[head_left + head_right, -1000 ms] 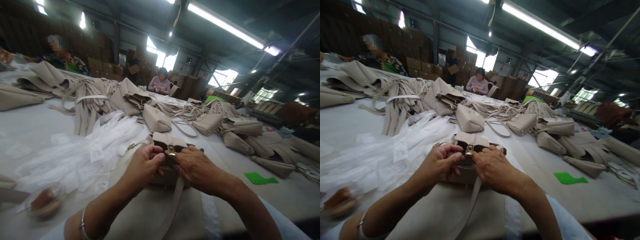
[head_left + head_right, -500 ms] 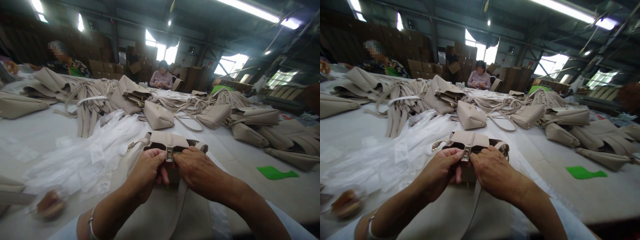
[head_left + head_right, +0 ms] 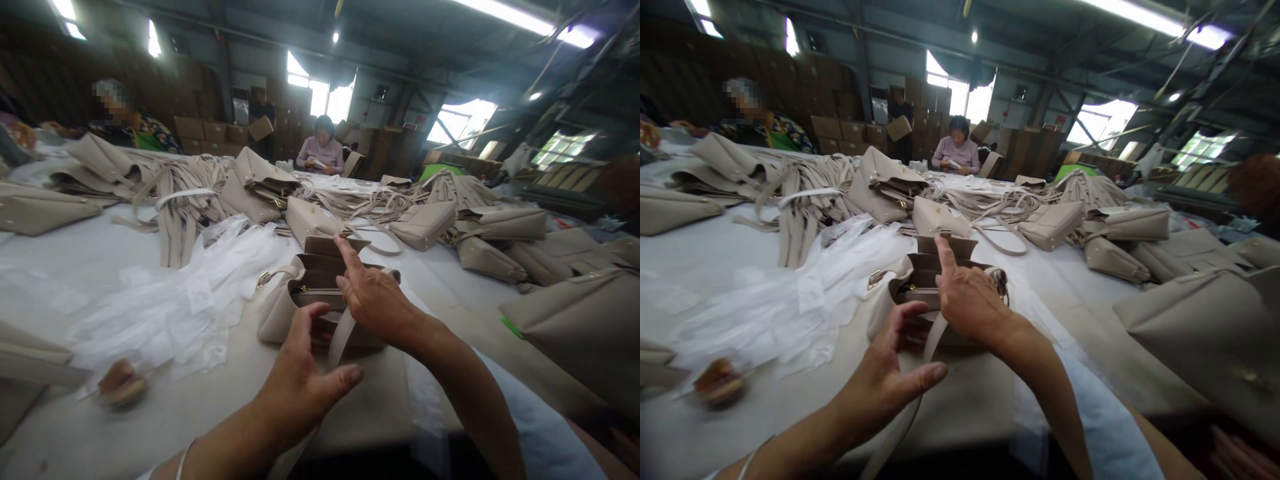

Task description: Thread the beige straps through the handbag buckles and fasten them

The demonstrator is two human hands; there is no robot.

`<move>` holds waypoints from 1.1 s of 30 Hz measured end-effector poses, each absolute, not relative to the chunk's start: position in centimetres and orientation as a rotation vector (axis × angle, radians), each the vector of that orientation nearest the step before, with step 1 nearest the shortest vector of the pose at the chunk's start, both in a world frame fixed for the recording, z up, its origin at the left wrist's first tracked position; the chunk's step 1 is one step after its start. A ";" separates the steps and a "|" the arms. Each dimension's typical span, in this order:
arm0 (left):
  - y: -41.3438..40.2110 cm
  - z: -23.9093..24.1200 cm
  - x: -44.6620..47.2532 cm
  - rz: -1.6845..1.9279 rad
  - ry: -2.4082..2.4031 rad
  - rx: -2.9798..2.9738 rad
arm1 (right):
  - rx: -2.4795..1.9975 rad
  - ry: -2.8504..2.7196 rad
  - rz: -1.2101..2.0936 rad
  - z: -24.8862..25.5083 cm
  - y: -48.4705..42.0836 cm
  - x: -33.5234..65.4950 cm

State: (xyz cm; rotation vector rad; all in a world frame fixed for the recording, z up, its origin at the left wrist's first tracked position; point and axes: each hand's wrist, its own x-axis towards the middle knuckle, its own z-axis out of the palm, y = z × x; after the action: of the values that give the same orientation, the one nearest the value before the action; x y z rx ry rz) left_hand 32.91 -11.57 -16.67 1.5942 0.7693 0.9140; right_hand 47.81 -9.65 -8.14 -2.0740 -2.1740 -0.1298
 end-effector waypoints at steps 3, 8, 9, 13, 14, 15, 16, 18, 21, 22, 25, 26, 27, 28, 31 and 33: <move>-12.7 -18.0 33.4 1.130 0.769 1.921 | -2.088 -2.088 -0.076 -7.5 -9.0 47.4; -13.4 -18.8 32.9 1.250 0.857 1.879 | -2.066 -2.204 0.033 -7.3 -7.5 47.3; -13.4 -18.8 32.3 1.140 0.895 1.746 | -2.068 -2.246 0.053 -7.4 -7.2 47.3; -12.6 -18.4 28.5 0.657 0.929 1.335 | -2.140 -2.173 0.000 -7.1 -6.4 47.5; -12.5 -18.4 27.4 0.623 0.936 1.317 | -2.154 -2.128 -0.031 -6.9 -6.3 47.5; -12.5 -18.3 26.2 0.619 0.951 1.320 | -2.161 -2.088 -0.058 -6.7 -6.1 47.5; -12.6 -18.2 25.0 0.628 0.968 1.337 | -2.161 -2.058 -0.081 -6.5 -5.9 47.6; -13.0 -18.1 23.0 0.634 1.010 1.404 | -2.155 -2.025 -0.115 -6.2 -5.5 47.8; -14.4 -18.4 20.7 0.642 1.134 1.554 | -2.150 -2.003 -0.147 -6.2 -4.8 48.0; -15.1 -18.8 20.1 0.641 1.194 1.591 | -2.145 -2.002 -0.152 -6.3 -4.5 48.1; -16.9 -20.3 18.7 0.624 1.384 1.616 | -2.133 -1.998 -0.163 -6.5 -3.9 48.3; -17.4 -20.9 18.3 0.636 1.441 1.610 | -2.127 -2.001 -0.159 -6.5 -3.8 48.4; -17.7 -21.5 17.9 0.663 1.486 1.602 | -2.122 -2.006 -0.150 -6.5 -3.6 48.4; -18.0 -21.9 17.6 0.700 1.518 1.586 | -2.117 -2.012 -0.136 -6.5 -3.5 48.4; -17.7 -21.7 17.2 0.919 1.583 1.496 | -2.110 -2.018 -0.084 -6.4 -3.4 48.4; -16.8 -20.3 17.8 1.110 1.590 1.409 | -2.107 -2.008 -0.048 -6.2 -3.6 48.3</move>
State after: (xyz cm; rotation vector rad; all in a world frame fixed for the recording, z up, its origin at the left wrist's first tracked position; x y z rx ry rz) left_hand 17.77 -16.76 -20.31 1.4088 1.5896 1.1101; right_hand 48.26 -3.57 -6.17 -2.1069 -2.0079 -0.0477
